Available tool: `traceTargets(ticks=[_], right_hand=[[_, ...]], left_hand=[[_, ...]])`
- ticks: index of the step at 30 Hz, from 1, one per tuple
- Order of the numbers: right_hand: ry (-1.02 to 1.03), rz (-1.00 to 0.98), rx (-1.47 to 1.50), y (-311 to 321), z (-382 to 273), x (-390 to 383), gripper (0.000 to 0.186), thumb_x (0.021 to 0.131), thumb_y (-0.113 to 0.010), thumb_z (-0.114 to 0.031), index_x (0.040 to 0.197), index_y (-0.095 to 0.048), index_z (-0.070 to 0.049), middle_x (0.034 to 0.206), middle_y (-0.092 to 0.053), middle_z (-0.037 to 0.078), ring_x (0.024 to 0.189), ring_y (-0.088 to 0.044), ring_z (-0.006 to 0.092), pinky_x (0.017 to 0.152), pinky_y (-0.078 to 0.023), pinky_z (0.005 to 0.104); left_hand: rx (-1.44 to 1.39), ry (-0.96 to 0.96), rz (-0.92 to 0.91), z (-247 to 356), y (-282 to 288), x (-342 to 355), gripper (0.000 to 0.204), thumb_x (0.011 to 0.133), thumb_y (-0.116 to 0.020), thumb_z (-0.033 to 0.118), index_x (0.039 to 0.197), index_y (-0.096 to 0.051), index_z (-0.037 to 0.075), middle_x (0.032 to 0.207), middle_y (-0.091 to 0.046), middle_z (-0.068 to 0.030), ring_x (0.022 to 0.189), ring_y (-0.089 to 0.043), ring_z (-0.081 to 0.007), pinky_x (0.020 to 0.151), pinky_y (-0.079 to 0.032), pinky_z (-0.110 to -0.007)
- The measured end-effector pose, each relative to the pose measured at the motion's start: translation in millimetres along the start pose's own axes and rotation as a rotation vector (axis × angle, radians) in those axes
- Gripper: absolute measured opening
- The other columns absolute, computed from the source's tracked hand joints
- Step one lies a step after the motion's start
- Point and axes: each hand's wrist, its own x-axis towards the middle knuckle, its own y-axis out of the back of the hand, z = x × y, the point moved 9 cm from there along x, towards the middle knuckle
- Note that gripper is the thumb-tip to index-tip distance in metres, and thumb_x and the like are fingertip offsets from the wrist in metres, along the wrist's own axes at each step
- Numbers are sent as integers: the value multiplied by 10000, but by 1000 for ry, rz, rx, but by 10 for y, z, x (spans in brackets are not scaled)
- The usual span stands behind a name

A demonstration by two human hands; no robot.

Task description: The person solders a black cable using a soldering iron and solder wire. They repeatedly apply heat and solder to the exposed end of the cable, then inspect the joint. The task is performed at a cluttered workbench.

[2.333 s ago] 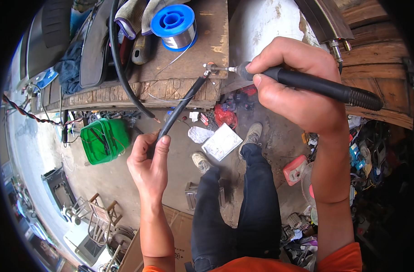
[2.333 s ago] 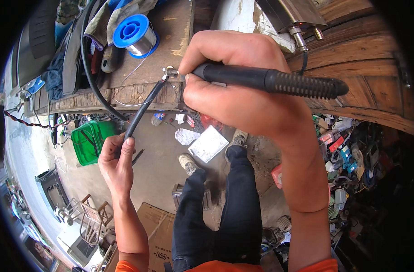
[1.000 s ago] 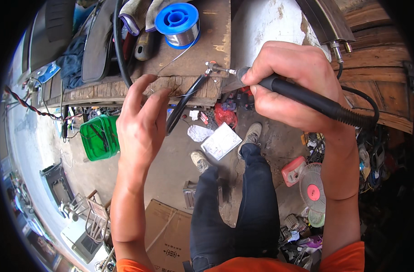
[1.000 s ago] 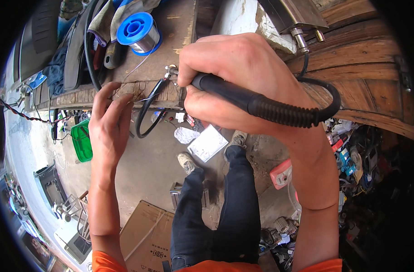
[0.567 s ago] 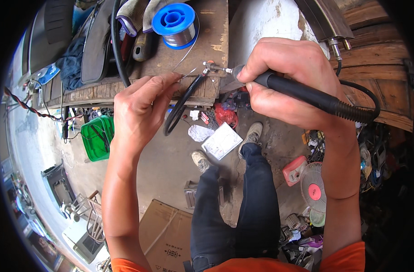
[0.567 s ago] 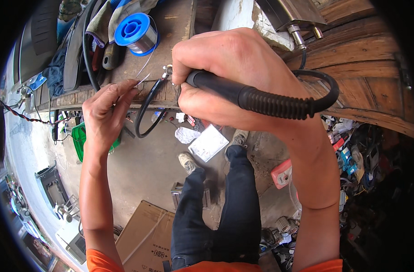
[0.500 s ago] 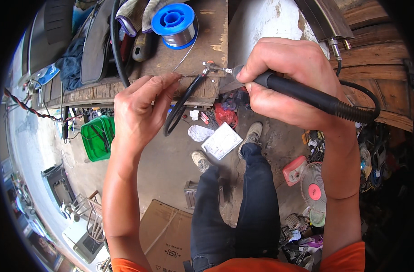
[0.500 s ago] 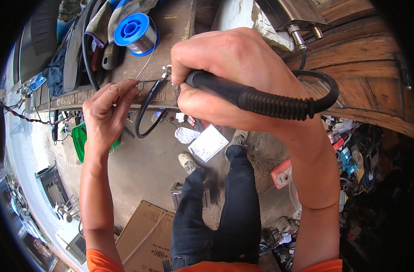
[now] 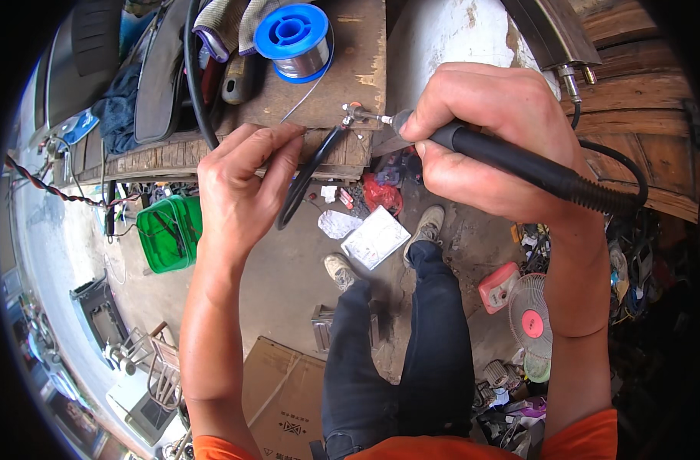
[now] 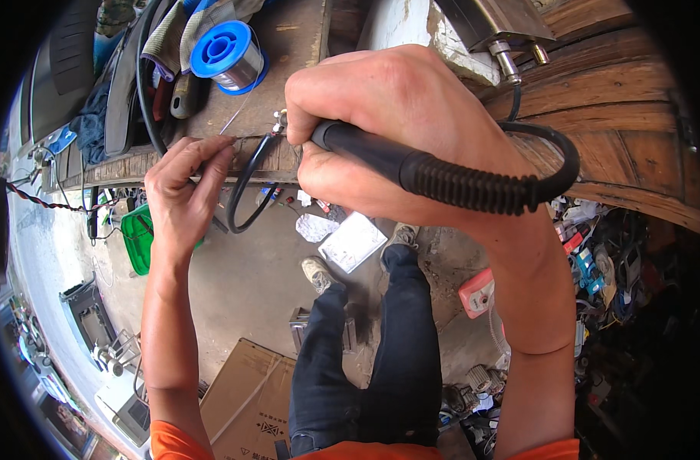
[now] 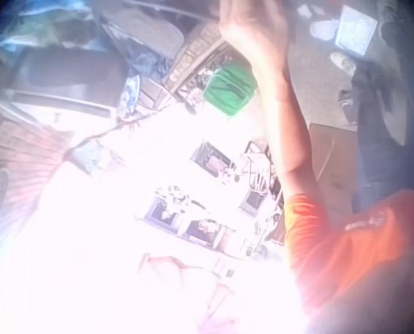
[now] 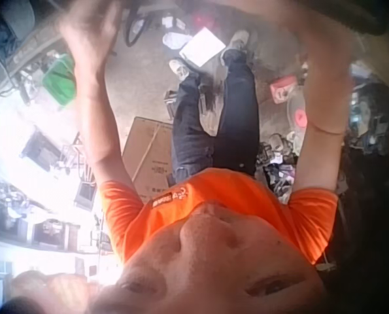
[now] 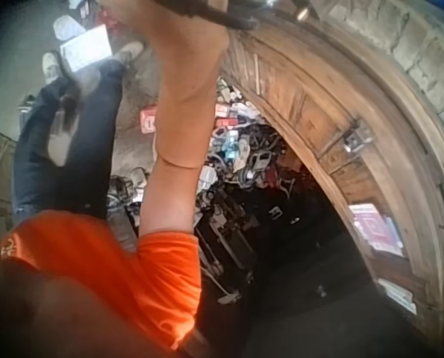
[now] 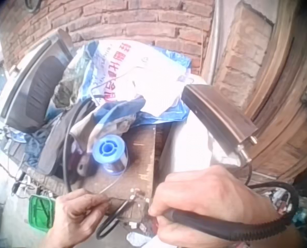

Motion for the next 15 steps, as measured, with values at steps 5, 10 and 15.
traceTargets(ticks=[5, 10, 15], right_hand=[[14, -4, -9, 3, -7, 9, 130, 729, -669, 24, 856, -655, 1, 771, -678, 103, 649, -673, 211, 582, -503, 307], [0, -16, -18, 5, -6, 7, 134, 725, -665, 27, 857, -657, 2, 772, -679, 104, 647, -671, 211, 579, -501, 308], [15, -4, -9, 4, -1, 10, 139, 716, -662, 32, 852, -656, 0, 767, -677, 103, 645, -668, 213, 576, -497, 309]], left_hand=[[5, -11, 14, 4, -9, 15, 131, 860, -752, -7, 988, -772, 9, 820, -704, -115, 690, -687, -223, 625, -525, -308], [3, -3, 2, -11, -19, 17, 128, 859, -749, -6, 984, -771, 8, 825, -703, -117, 688, -686, -226, 623, -525, -313], [0, 14, -13, -7, -27, 5, 140, 863, -736, -34, 1000, -762, -18, 828, -701, -98, 720, -673, -170, 667, -518, -281]])
